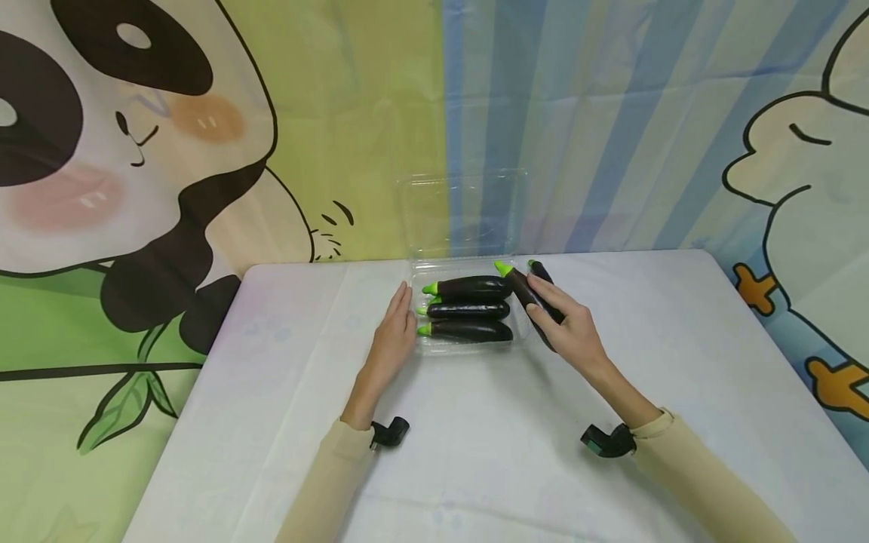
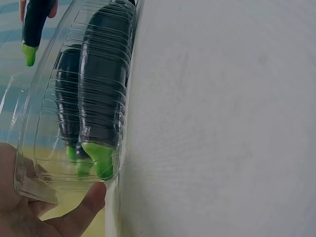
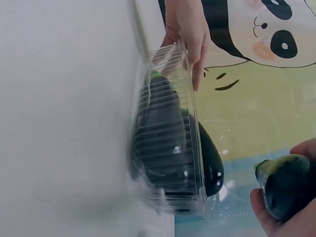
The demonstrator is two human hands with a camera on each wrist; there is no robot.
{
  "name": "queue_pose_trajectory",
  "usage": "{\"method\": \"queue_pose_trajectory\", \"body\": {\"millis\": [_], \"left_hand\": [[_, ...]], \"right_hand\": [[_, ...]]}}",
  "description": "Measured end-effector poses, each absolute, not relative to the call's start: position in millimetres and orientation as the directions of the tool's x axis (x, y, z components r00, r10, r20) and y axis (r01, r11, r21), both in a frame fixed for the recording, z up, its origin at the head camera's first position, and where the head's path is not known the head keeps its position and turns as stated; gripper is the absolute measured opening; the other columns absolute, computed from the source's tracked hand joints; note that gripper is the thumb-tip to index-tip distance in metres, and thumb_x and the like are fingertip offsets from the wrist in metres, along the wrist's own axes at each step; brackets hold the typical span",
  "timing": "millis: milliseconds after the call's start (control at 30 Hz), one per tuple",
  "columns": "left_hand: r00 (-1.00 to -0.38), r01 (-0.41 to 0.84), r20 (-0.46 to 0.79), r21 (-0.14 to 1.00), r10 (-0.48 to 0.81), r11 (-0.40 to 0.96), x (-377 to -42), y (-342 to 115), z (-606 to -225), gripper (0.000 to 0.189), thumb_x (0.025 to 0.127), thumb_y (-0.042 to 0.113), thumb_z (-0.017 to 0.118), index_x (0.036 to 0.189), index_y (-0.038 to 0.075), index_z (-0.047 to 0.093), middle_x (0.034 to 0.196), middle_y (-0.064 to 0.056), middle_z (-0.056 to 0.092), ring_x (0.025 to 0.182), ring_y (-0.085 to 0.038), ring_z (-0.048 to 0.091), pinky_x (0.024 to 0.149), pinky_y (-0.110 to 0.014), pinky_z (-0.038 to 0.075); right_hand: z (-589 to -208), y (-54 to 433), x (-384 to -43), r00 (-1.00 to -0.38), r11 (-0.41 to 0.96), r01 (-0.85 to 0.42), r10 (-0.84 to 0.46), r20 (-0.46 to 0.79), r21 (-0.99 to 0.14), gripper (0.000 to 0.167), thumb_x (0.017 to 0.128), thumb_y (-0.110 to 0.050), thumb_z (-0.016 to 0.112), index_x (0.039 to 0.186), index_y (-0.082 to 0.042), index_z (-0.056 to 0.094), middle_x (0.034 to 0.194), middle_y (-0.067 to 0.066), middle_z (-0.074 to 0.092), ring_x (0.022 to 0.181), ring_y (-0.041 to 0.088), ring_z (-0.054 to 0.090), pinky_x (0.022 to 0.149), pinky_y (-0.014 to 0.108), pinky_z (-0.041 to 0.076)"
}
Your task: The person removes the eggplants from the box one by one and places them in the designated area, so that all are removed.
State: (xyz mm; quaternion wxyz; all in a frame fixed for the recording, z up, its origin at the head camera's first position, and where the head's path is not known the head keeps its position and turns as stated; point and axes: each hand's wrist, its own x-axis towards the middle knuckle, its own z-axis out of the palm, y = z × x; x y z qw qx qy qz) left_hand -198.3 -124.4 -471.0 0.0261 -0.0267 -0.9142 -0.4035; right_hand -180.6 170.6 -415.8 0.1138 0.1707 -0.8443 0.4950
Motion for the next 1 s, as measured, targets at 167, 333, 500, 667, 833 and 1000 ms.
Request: {"method": "queue_pose_trajectory", "body": {"millis": [167,333,500,667,833,1000], "left_hand": [[-0.997,0.07,0.066,0.738,0.032,0.671,-197.7,-125.1,-470.5,0.052,0.104,0.02,0.032,0.155,0.011,0.022,0.165,0.004,0.012,0.15,-0.02,0.02,0.121,-0.042,0.023],[-0.996,0.078,0.079,0.737,0.029,0.671,-197.3,-125.0,-470.2,0.052,0.104,0.019,0.033,0.155,0.01,0.023,0.165,0.0,0.015,0.149,-0.021,0.021,0.121,-0.043,0.024],[-0.997,0.077,0.073,0.741,0.034,0.668,-197.0,-124.4,-470.0,0.052,0.104,0.019,0.033,0.155,0.01,0.023,0.164,-0.001,0.016,0.15,-0.021,0.021,0.121,-0.042,0.023],[-0.997,0.08,0.076,0.741,0.035,0.666,-197.6,-124.6,-469.4,0.052,0.104,0.02,0.033,0.155,0.01,0.023,0.164,-0.001,0.016,0.15,-0.021,0.021,0.121,-0.044,0.024],[-0.996,0.081,0.078,0.738,0.034,0.669,-198.1,-124.7,-469.9,0.052,0.104,0.019,0.033,0.154,0.009,0.023,0.164,-0.001,0.017,0.149,-0.022,0.022,0.121,-0.044,0.024],[-0.997,0.074,0.075,0.735,0.028,0.674,-197.9,-124.2,-469.8,0.052,0.104,0.02,0.033,0.155,0.011,0.022,0.164,0.0,0.016,0.149,-0.021,0.021,0.121,-0.044,0.024]], "right_hand": [[-412.4,177.2,-173.8,-0.932,0.455,-0.352,-0.085,0.353,-0.818,0.049,0.094,-0.01,0.061,0.141,-0.014,0.051,0.147,0.009,0.05,0.13,0.034,0.051,0.077,0.002,0.041],[-409.1,184.8,-169.5,-0.952,0.49,-0.281,-0.031,0.305,-0.825,0.057,0.089,-0.006,0.062,0.144,-0.014,0.047,0.15,0.009,0.044,0.122,0.032,0.051,0.072,0.004,0.041],[-412.2,197.3,-170.5,-0.962,0.504,-0.217,0.034,0.27,-0.836,0.059,0.087,-0.005,0.06,0.144,-0.012,0.047,0.148,0.013,0.04,0.117,0.03,0.046,0.073,0.006,0.04],[-418.1,210.6,-175.1,-0.961,0.527,-0.185,0.079,0.265,-0.83,0.054,0.091,-0.012,0.06,0.144,-0.012,0.048,0.143,0.013,0.046,0.114,0.026,0.049,0.074,0.005,0.041],[-424.3,220.7,-182.1,-0.96,0.547,-0.169,0.099,0.264,-0.82,0.05,0.094,-0.023,0.061,0.142,-0.01,0.051,0.144,0.011,0.052,0.118,0.029,0.054,0.076,0.006,0.04],[-429.2,226.1,-190.7,-0.954,0.552,-0.142,0.144,0.262,-0.822,0.048,0.096,-0.025,0.059,0.141,-0.011,0.052,0.144,0.014,0.053,0.118,0.031,0.055,0.076,0.009,0.038]]}}
